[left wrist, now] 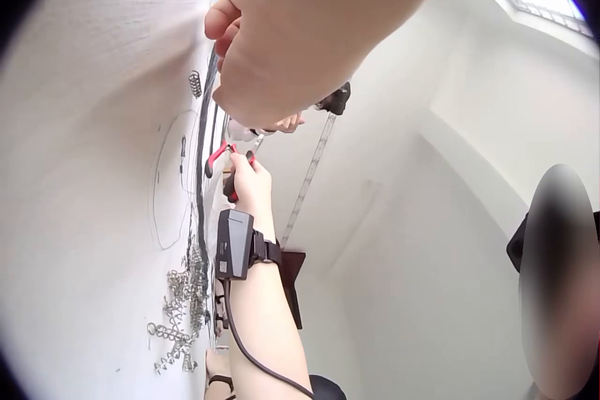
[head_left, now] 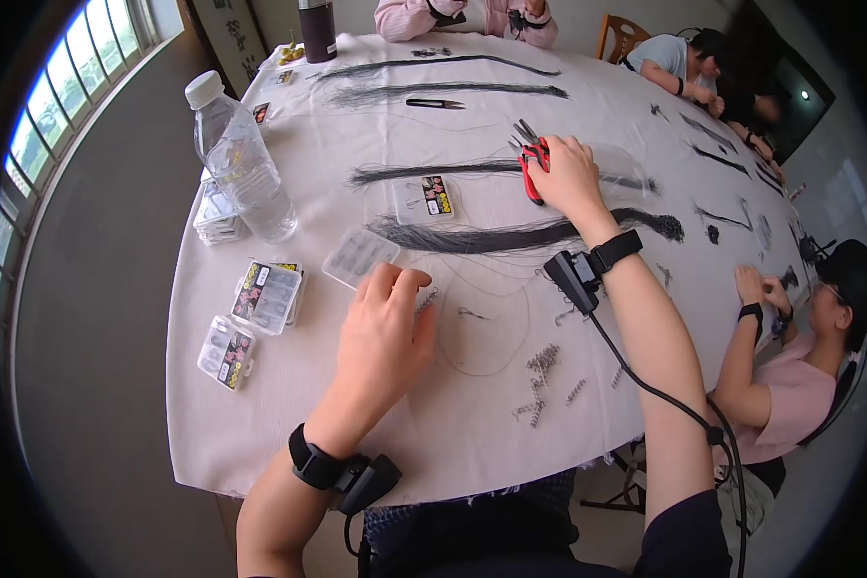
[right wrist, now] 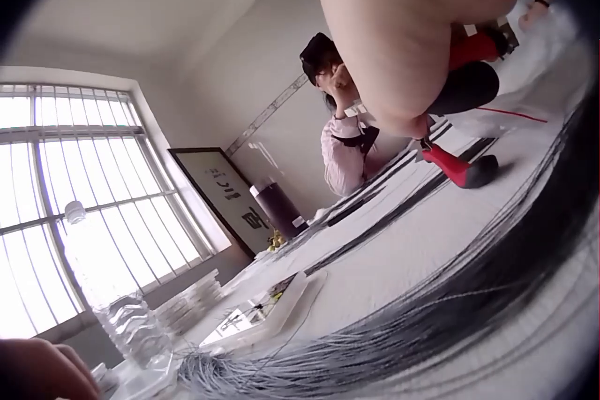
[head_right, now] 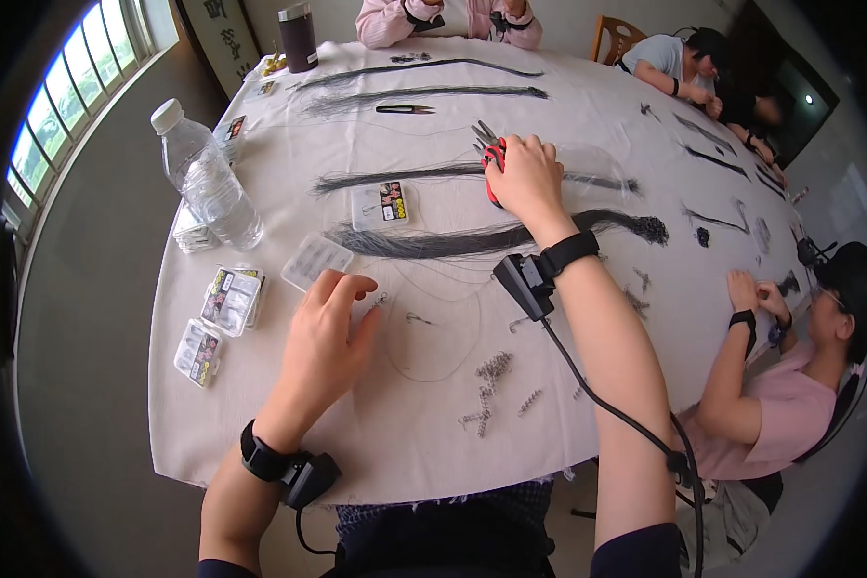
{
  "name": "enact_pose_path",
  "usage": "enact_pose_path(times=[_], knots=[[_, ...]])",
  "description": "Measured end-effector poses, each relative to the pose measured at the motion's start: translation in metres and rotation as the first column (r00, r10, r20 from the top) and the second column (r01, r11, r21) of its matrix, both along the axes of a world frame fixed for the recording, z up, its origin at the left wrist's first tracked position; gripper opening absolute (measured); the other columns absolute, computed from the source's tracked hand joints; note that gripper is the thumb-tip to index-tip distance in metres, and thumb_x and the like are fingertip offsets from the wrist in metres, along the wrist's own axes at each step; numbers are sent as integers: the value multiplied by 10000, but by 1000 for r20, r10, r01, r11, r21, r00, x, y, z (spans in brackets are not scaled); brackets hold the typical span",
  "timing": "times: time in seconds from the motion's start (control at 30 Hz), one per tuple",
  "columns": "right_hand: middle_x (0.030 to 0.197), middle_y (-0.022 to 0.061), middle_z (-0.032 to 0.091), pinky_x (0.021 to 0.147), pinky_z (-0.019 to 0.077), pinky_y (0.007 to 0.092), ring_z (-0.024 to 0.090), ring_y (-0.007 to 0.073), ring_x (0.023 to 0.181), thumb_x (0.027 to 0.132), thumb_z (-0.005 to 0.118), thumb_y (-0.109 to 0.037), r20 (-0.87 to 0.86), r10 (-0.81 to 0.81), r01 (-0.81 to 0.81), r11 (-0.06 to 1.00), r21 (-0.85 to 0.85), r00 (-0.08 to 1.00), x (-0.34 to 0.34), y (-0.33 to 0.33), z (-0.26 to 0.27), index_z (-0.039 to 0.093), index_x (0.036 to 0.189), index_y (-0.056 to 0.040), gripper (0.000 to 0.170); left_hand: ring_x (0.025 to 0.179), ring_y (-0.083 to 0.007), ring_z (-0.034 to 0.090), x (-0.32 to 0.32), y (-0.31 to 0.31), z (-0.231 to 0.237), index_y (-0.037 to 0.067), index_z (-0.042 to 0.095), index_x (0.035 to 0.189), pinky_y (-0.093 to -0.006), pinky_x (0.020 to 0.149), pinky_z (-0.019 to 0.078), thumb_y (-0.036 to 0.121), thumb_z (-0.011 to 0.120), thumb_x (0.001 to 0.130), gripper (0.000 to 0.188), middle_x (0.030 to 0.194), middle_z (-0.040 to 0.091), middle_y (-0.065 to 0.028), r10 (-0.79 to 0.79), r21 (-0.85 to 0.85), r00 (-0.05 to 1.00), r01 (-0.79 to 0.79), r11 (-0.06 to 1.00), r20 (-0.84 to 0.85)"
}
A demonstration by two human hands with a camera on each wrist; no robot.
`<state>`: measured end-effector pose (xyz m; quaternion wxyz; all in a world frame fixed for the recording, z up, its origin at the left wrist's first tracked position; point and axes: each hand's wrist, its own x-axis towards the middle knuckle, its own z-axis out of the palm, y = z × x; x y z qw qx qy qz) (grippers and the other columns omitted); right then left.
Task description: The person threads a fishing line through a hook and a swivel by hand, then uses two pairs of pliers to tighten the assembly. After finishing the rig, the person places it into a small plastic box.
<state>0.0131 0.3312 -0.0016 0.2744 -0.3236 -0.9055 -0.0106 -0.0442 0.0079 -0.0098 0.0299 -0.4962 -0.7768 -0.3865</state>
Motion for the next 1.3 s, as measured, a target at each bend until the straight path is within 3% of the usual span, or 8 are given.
enact_pose_path(times=[0.27,0.47,0.53,0.6,0.67,0.8,1.0,1.3], knots=[[1075,194,669,913,516,504,629,386,1063,871,710,-287,72,2,10,986,-166,997,13,28,-9,636,1112,-21,366,865,-323,666,-3,2,-13,29,666,994,-414,774,523,19,685,841,155,930,638,-137,-41,-29,999,42,999,18],[1019,184,659,861,530,454,646,376,985,857,736,-256,12,10,-12,983,181,1000,30,11,-18,638,1089,-18,347,796,-273,647,-1,3,-10,24,657,980,-369,709,517,-16,648,848,138,902,626,-122,-44,10,997,44,999,66],[1015,153,659,844,527,437,641,343,973,862,728,-211,-154,282,-267,957,112,947,35,-17,3,649,1062,-29,282,773,-248,632,1,4,-5,22,651,978,-344,678,511,-27,635,854,134,893,618,-114,-31,32,991,27,999,132],[1015,112,657,864,512,428,624,305,1006,851,724,-157,-160,460,-487,815,-314,873,51,-60,27,657,1032,-36,227,824,-288,616,2,5,-2,30,619,993,-387,701,512,-22,642,854,151,930,611,-113,-69,137,960,32,990,272],[972,110,654,893,493,379,616,284,987,823,731,-99,4,664,-584,660,-473,748,72,-96,43,659,1008,-26,211,811,-257,608,5,6,1,26,614,998,-361,676,505,-19,640,868,140,935,615,-103,-87,158,944,37,987,318],[945,95,648,871,492,383,618,278,946,791,747,-110,145,774,-720,628,-296,616,93,-124,32,671,1000,-47,231,827,-102,569,15,5,-2,5,587,1043,-242,679,463,8,597,954,90,961,619,-43,-153,213,837,44,976,525],[922,72,617,849,477,394,603,275,917,780,736,-97,149,772,-718,631,-294,617,90,-130,15,641,870,-69,134,930,-99,597,20,2,-4,27,539,1117,-239,776,467,33,569,1003,119,1045,620,-39,-300,325,615,74,943,729],[1005,104,699,868,511,344,640,182,981,854,658,22,-597,516,-761,186,-622,614,101,-136,23,555,865,-51,126,1002,-116,638,29,-3,4,-18,580,1172,-267,877,505,36,626,985,200,1053,629,-32,-341,341,429,80,937,836]])
